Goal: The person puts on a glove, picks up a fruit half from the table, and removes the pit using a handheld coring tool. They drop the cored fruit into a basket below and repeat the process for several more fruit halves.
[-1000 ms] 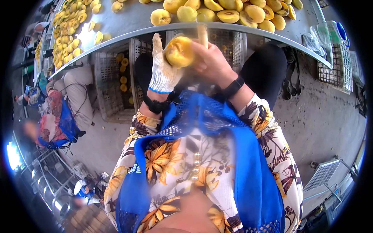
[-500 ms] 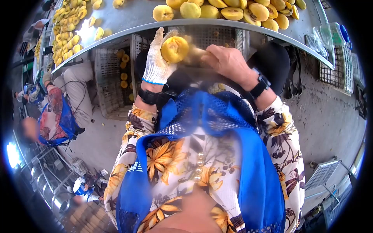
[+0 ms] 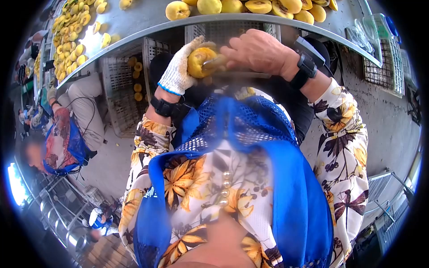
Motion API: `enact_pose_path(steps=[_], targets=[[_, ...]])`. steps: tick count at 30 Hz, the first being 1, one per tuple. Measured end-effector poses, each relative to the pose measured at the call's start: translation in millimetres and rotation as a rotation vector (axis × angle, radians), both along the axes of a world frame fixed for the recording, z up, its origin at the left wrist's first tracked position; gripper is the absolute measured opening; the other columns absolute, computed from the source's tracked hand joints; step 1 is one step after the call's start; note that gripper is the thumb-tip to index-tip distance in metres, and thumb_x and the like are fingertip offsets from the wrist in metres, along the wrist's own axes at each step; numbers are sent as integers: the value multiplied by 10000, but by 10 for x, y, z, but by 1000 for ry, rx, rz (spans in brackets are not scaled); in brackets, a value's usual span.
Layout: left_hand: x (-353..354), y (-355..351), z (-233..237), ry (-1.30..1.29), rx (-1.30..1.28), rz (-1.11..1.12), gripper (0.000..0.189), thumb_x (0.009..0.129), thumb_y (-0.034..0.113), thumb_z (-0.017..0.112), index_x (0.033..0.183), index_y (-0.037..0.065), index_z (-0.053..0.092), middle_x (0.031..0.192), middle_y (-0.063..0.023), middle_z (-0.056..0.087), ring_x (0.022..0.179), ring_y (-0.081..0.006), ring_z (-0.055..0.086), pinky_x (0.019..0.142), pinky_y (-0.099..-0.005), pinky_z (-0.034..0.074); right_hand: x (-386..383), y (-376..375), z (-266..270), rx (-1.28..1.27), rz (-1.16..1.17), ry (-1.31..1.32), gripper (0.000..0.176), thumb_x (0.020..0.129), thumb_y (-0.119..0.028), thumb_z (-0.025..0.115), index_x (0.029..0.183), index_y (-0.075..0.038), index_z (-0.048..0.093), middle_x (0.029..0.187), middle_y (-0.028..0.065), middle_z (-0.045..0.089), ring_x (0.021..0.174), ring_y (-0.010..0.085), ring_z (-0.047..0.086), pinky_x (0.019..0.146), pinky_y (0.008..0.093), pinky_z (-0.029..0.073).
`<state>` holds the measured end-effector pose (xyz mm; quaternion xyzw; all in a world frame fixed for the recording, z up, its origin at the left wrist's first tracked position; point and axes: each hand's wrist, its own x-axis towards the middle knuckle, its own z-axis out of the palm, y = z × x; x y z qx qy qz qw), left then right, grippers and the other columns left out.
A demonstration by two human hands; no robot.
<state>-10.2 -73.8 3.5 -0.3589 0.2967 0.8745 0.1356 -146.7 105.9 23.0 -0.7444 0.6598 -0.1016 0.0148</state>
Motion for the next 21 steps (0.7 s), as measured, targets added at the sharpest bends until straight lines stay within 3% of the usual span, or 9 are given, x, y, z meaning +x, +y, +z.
enact_pose_path(steps=[3, 6, 12, 19, 20, 21], targets=[[5, 132, 112, -42, -199, -18, 382, 924, 330, 464, 1184, 51, 492, 1007, -164, 617, 900, -338, 635, 600, -389, 542, 6, -35, 35, -17, 16, 52, 336, 873, -349, 531, 1095, -100, 494, 731, 47, 480, 627, 220, 515, 599, 341, 414], [37, 78, 28, -34, 39, 8, 387, 921, 315, 471, 1197, 43, 470, 1036, -177, 612, 869, -362, 641, 623, -382, 549, -3, -58, 46, -1, 7, 42, 344, 873, -341, 535, 1108, -95, 490, 733, 47, 480, 628, 212, 513, 597, 336, 409], [101, 35, -208, 73, 177, -69, 411, 931, 371, 431, 1142, 27, 512, 1055, -194, 614, 813, -359, 649, 639, -378, 549, -11, -106, -24, -28, -53, 183, 328, 881, -330, 522, 1098, -86, 499, 698, 40, 481, 590, 204, 534, 557, 327, 423], [56, 117, -214, -51, 13, 66, 533, 914, 495, 420, 1116, 13, 525, 1017, -216, 615, 852, -334, 639, 703, -415, 540, -69, -125, -105, 13, -252, 313, 307, 899, -344, 485, 1068, -87, 504, 674, 28, 480, 593, 177, 565, 504, 312, 432], [70, 124, -178, -61, -49, 86, 553, 907, 520, 419, 1110, 17, 529, 1008, -210, 617, 854, -327, 637, 703, -423, 539, -79, -139, -113, 57, -368, 379, 276, 907, -352, 474, 1025, -107, 522, 666, 59, 519, 614, 227, 581, 517, 344, 440], [75, 124, -159, -71, -110, 106, 574, 900, 545, 418, 1104, 21, 533, 1000, -204, 618, 857, -321, 635, 702, -431, 537, -117, -130, -143, 13, -379, 245, 228, 896, -311, 478, 1040, -146, 542, 670, 62, 534, 624, 235, 590, 523, 347, 455]])
